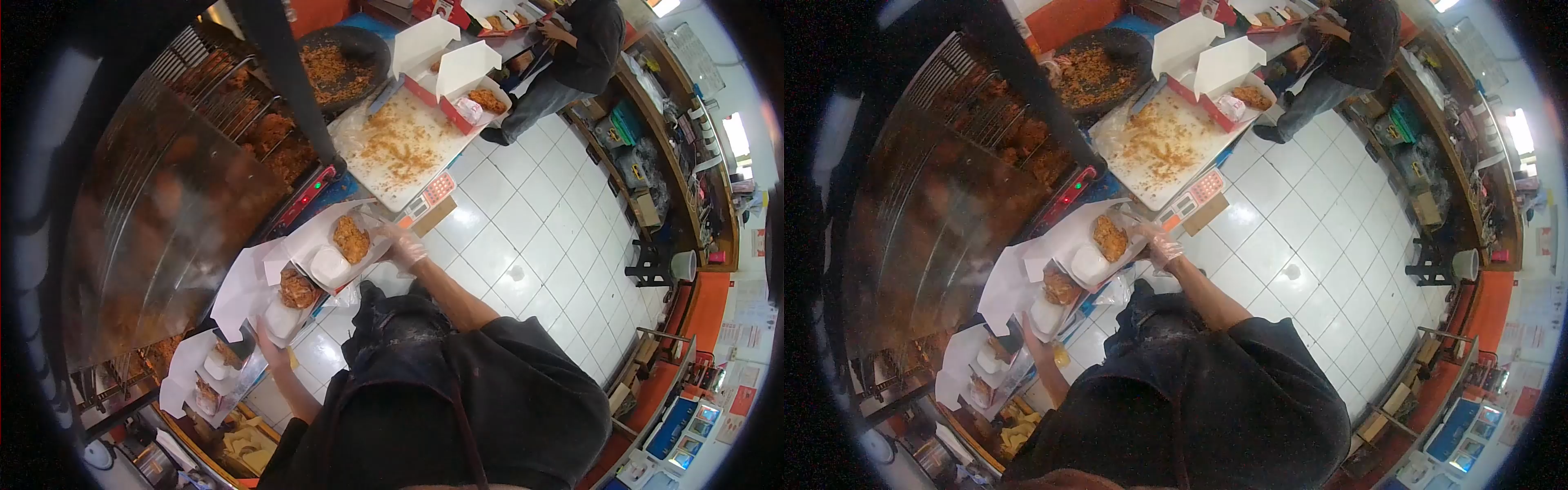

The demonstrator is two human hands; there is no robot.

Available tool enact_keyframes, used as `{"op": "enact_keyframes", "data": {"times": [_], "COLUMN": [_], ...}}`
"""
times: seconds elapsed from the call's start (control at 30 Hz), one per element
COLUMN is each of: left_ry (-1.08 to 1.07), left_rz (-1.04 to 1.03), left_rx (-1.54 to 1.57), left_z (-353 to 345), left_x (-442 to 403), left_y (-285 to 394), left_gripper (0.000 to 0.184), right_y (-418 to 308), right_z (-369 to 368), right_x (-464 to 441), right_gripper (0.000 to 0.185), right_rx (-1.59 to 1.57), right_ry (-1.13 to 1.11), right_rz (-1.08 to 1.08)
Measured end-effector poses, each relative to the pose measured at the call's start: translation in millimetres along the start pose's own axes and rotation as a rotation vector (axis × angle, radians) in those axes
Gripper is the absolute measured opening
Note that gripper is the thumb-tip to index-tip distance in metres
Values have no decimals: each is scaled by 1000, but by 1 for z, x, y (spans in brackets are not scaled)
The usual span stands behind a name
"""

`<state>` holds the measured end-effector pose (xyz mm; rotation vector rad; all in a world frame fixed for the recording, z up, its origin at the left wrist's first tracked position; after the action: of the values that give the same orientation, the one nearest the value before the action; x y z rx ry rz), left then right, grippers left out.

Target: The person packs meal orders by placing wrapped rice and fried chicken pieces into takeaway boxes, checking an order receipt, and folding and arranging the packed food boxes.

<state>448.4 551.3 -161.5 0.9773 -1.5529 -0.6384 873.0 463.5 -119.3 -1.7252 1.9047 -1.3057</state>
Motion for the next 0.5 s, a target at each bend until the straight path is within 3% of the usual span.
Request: {"op": "enact_keyframes", "data": {"times": [0.07, 0.17, 0.27, 0.37, 0.43, 0.5], "left_ry": [-22, -59, -13, -5, 115, -57], "left_rz": [17, -1, -7, -56, -27, -12], "left_rx": [100, 142, 124, 93, 49, 107], "left_z": [-12, -44, -105, -160, -192, -256], "left_x": [2, 14, 45, 68, 84, 92], "left_y": [-8, -16, -7, -10, -19, -19], "left_gripper": [62, 57, 61, 63, 64, 64], "right_y": [-23, -35, -50, -124, -139, -153], "right_z": [14, 48, 101, 118, 160, 203], "right_x": [5, 2, 2, 23, 27, 29], "right_gripper": [42, 30, 27, 20, 19, 22], "right_rx": [191, 306, 116, 82, -74, -182], "right_ry": [2, -96, 29, 27, 133, 206], "right_rz": [180, 234, 101, 141, 3, -54]}}
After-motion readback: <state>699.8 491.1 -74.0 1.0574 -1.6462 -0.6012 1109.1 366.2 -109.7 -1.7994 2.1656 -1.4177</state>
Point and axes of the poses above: each hand's wrist, its own x-axis away from the middle knuckle, its own z-axis out of the back of the hand, y = z × x, the point moved 8 cm from there along -x, towards the middle knuckle, and after that the axes turned 1 degree about z, right-handed, at the moved point
